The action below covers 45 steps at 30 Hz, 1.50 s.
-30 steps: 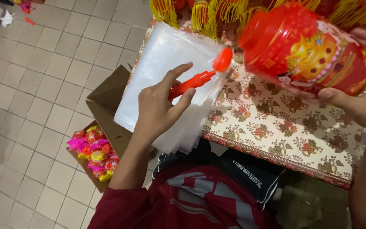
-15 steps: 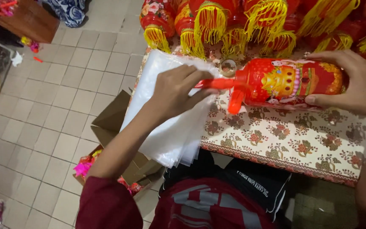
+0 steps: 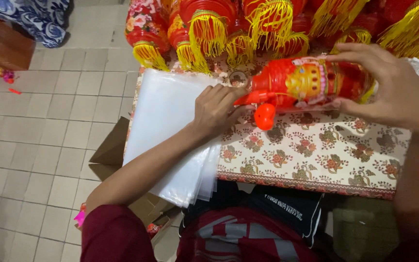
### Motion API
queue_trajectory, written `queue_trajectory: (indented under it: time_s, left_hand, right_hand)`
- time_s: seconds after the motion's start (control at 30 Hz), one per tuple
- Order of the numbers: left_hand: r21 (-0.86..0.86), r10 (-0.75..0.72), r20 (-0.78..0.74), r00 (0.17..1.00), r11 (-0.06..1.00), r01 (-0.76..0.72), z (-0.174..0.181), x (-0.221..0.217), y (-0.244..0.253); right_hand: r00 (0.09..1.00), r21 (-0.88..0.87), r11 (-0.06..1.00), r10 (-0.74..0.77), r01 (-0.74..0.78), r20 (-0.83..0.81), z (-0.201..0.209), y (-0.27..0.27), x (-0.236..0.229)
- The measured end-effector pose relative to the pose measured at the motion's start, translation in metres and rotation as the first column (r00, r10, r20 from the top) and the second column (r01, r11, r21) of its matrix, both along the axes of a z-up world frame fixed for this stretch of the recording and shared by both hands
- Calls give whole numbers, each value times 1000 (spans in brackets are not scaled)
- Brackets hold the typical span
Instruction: The person assembles a red lantern by attaching a handle to the top, wipes the surface of the lantern with a white cloth, and places the finished item into a cardboard box.
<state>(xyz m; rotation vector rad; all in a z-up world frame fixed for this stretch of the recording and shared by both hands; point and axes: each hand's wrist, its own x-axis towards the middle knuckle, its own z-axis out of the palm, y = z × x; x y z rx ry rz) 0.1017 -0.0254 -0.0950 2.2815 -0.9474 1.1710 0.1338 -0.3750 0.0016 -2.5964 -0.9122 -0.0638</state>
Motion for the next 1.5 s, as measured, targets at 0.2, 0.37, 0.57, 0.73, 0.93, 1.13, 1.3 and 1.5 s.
queue_trajectory:
  time_s: [0.2, 0.37, 0.57, 0.73, 0.93, 1.13, 1.3, 1.5]
  left_hand:
    - [-56, -52, -89, 995, 997, 47, -14, -2, -2]
    - [-35, -75, 8, 997, 997, 75, 5, -6, -6]
    - [27, -92, 64, 994, 996, 90, -23, -7, 0]
    - [6, -104, 42, 994, 995, 104, -26, -12, -4]
    - [-9, -85, 52, 995, 996, 85, -9, -13, -9]
    - [5, -61, 80, 995, 998, 60, 0, -14, -13]
    - [118, -22, 87, 996, 993, 12, 8, -17, -12]
    - [104, -96, -34, 995, 990, 99, -7, -16, -10]
  right_hand:
    - [824, 135, 981, 38, -138, 565, -2, 64, -22]
    - [705, -5, 994, 80, -108, 704, -36, 91, -31]
    - [641, 12, 998, 26, -55, 767, -88, 100, -31]
    - [703, 194, 968, -26, -160, 710, -100, 100, -35]
    - [758, 275, 947, -55, -167, 650, -107, 98, -32]
    - [796, 357, 918, -84, -172, 599, -109, 102, -35]
    - [795, 359, 915, -75, -185, 602, -93, 108, -42]
    - [747, 315, 926, -58, -208, 662, -104, 105, -43]
